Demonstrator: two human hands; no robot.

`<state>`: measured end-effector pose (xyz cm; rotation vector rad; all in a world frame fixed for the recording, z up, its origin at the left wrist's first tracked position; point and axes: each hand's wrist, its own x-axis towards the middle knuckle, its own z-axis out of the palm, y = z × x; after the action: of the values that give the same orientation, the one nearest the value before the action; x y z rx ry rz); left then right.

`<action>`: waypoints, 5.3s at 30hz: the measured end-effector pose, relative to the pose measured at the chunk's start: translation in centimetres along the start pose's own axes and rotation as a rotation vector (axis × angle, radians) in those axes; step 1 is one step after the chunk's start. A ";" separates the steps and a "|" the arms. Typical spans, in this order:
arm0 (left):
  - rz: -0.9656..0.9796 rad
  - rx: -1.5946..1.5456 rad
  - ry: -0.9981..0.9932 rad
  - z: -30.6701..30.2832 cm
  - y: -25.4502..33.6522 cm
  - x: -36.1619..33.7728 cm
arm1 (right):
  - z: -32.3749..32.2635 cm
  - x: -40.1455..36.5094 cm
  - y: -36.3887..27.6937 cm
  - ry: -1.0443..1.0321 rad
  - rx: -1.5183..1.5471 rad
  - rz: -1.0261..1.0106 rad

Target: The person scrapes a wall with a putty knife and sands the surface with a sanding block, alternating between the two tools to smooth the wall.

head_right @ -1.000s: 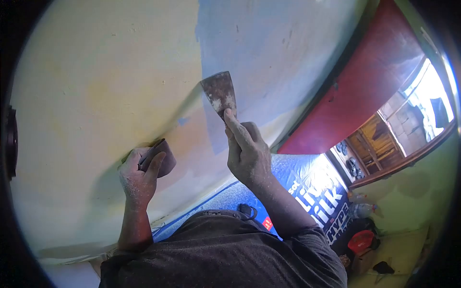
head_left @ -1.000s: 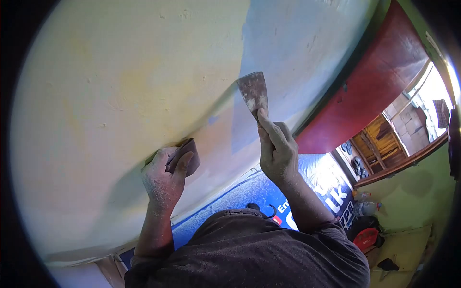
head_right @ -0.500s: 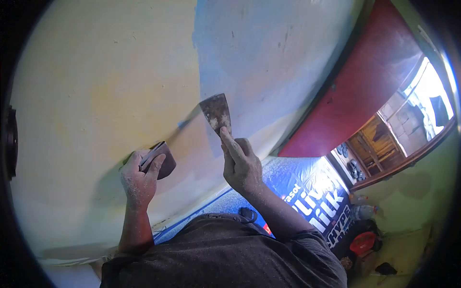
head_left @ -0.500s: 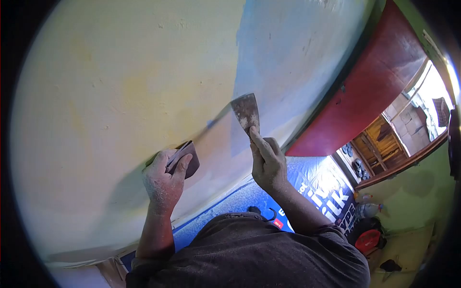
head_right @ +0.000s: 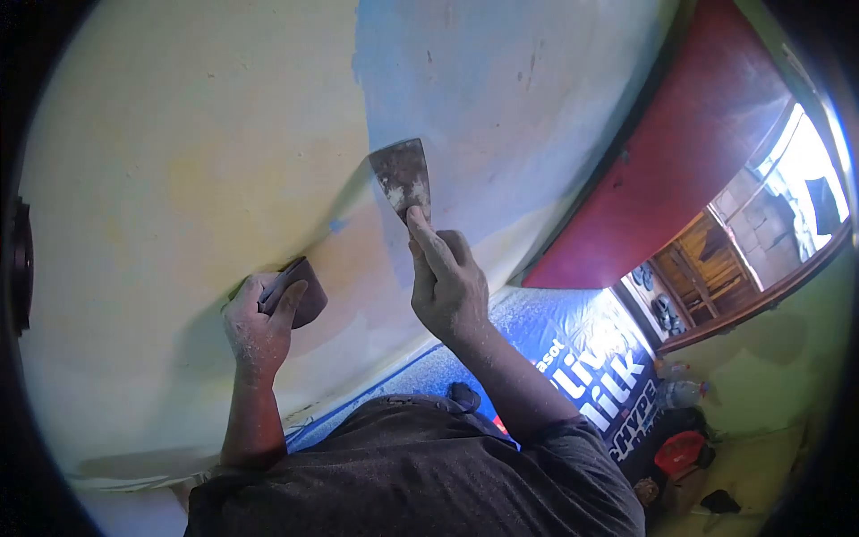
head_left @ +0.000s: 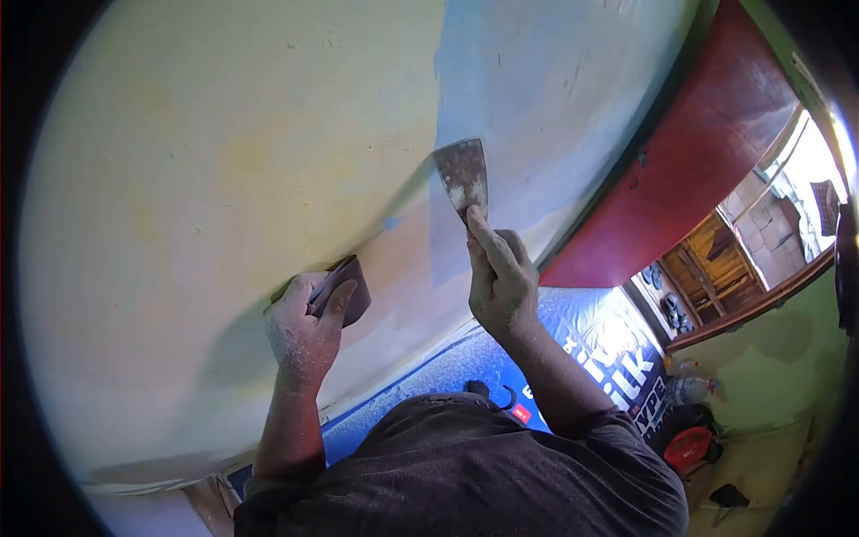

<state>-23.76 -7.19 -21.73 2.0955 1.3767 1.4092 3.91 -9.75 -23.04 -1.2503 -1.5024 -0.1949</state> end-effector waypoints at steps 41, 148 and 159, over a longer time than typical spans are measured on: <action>0.109 0.084 0.050 0.7 -2.1 -0.6 | -4.2 9.6 -6.5 0.068 -0.029 -0.025; 0.103 0.047 0.051 0.9 -2.2 -0.7 | -7.4 17.7 -9.4 0.169 -0.038 -0.132; 0.094 0.036 0.048 1.1 -2.5 -0.7 | -7.8 19.0 -10.2 0.176 -0.075 -0.127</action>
<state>-24.32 -6.22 -24.29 2.1889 1.3471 1.4913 4.31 -8.48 -0.18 -1.1652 -1.4327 -0.4381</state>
